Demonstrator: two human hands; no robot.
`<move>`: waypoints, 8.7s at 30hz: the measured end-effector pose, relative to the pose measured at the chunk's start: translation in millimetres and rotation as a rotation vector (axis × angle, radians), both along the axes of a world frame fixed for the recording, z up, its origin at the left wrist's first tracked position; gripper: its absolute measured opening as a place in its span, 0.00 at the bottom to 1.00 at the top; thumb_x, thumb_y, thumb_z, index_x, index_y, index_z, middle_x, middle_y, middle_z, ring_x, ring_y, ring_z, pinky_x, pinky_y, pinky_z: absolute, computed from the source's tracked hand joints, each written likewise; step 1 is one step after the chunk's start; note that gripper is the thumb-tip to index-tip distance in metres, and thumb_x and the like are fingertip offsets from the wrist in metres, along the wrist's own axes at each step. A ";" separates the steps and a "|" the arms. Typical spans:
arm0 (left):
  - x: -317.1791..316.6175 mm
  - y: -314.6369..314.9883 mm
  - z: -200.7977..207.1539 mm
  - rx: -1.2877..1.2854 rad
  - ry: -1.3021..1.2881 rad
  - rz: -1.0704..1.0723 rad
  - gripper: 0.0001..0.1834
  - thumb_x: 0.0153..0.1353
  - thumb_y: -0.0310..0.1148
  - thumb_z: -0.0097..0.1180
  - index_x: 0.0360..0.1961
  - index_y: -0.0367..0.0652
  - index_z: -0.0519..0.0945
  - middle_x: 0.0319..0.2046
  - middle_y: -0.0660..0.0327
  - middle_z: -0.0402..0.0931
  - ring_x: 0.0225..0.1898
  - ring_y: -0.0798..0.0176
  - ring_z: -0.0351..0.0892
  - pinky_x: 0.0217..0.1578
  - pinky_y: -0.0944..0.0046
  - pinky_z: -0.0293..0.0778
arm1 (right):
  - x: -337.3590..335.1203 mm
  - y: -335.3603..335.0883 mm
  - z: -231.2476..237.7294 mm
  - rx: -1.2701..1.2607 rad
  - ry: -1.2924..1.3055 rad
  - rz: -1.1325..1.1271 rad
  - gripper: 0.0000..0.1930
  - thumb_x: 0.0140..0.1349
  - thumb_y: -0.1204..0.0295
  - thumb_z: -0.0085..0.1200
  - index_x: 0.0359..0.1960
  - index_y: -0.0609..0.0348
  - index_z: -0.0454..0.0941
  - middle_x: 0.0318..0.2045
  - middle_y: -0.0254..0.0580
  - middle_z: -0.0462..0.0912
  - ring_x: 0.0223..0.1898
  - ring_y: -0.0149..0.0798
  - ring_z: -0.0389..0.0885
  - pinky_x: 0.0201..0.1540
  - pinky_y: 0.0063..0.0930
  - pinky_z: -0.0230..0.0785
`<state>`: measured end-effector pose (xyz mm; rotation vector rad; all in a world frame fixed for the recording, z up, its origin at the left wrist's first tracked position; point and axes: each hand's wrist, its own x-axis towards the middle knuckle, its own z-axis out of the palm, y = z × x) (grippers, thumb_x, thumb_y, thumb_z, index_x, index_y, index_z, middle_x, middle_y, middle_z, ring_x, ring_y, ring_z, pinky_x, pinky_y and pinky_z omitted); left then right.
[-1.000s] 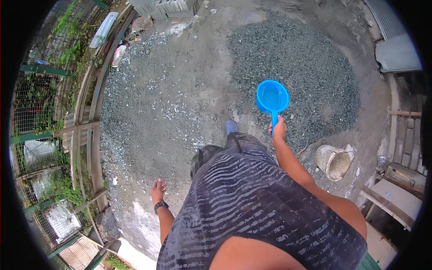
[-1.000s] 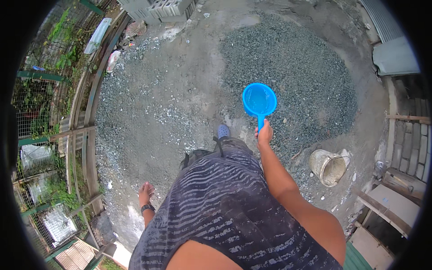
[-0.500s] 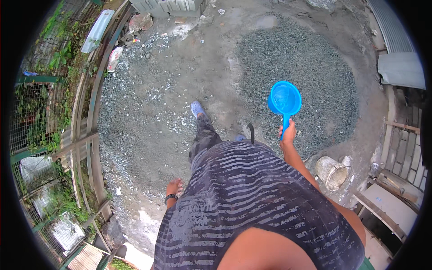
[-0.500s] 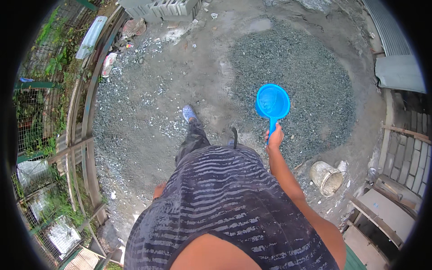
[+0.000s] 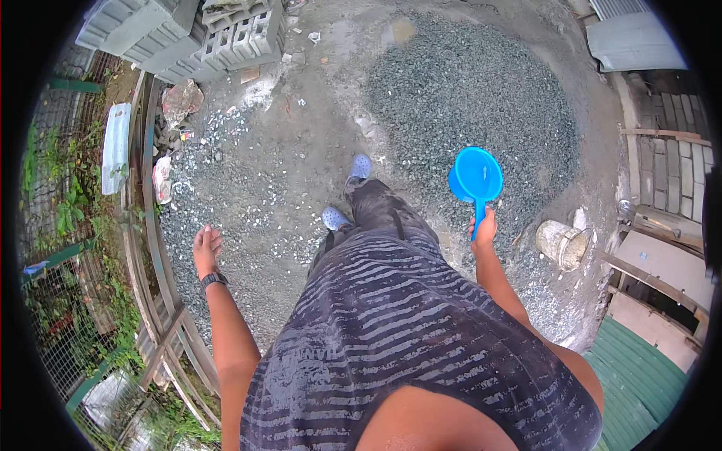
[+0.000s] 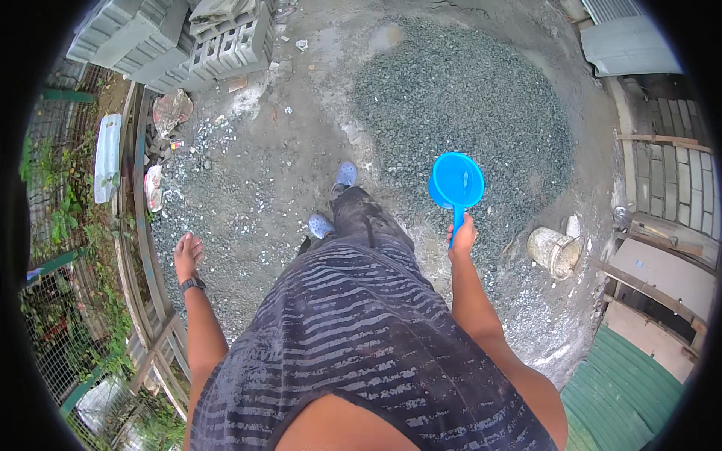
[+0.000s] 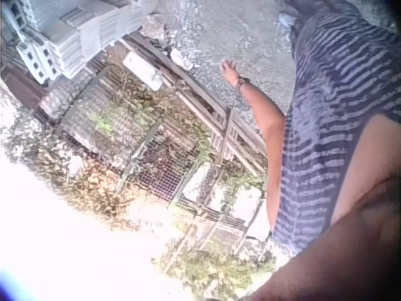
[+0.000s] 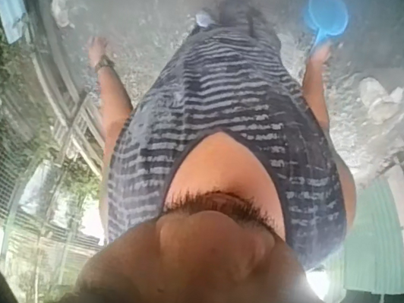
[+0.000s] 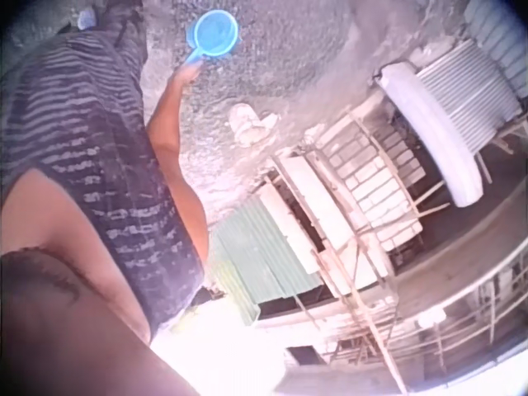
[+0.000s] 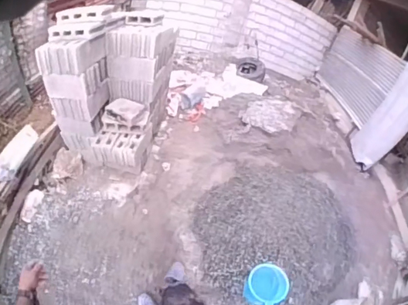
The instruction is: The person holds a blue scoop and uses it to dip water out of a bucket and pour it into another bucket on the ground at a construction site.
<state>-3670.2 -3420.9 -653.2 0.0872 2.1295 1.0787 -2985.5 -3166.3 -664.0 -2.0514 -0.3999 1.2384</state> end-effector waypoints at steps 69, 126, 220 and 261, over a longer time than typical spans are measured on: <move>-95.9 370.9 -49.0 -0.319 -0.151 -0.477 0.23 0.67 0.50 0.53 0.52 0.43 0.78 0.43 0.62 0.82 0.40 0.65 0.81 0.38 0.62 0.74 | -57.6 345.8 18.0 0.046 -0.046 -0.180 0.14 0.66 0.57 0.48 0.29 0.53 0.73 0.18 0.34 0.73 0.14 0.29 0.69 0.15 0.26 0.61; -113.6 378.9 -62.0 -0.352 -0.214 -0.463 0.23 0.65 0.48 0.54 0.54 0.44 0.78 0.41 0.62 0.82 0.39 0.64 0.82 0.38 0.61 0.75 | -122.5 440.5 53.1 0.100 0.051 -0.137 0.12 0.68 0.58 0.48 0.32 0.50 0.72 0.20 0.29 0.74 0.17 0.26 0.69 0.17 0.27 0.63; -263.0 744.7 -133.7 -0.194 -0.289 -0.781 0.23 0.63 0.50 0.59 0.52 0.46 0.79 0.37 0.63 0.82 0.31 0.68 0.80 0.29 0.65 0.73 | -309.3 381.8 41.8 -0.121 0.024 -0.351 0.08 0.63 0.65 0.55 0.32 0.57 0.76 0.21 0.33 0.76 0.17 0.27 0.70 0.17 0.26 0.65; -199.2 732.4 -66.8 -0.102 -0.150 -0.882 0.22 0.65 0.49 0.56 0.52 0.44 0.79 0.40 0.62 0.83 0.35 0.67 0.81 0.35 0.65 0.73 | -251.3 335.1 21.3 -0.051 0.011 -0.277 0.10 0.59 0.69 0.56 0.36 0.64 0.77 0.26 0.39 0.78 0.17 0.29 0.69 0.17 0.26 0.64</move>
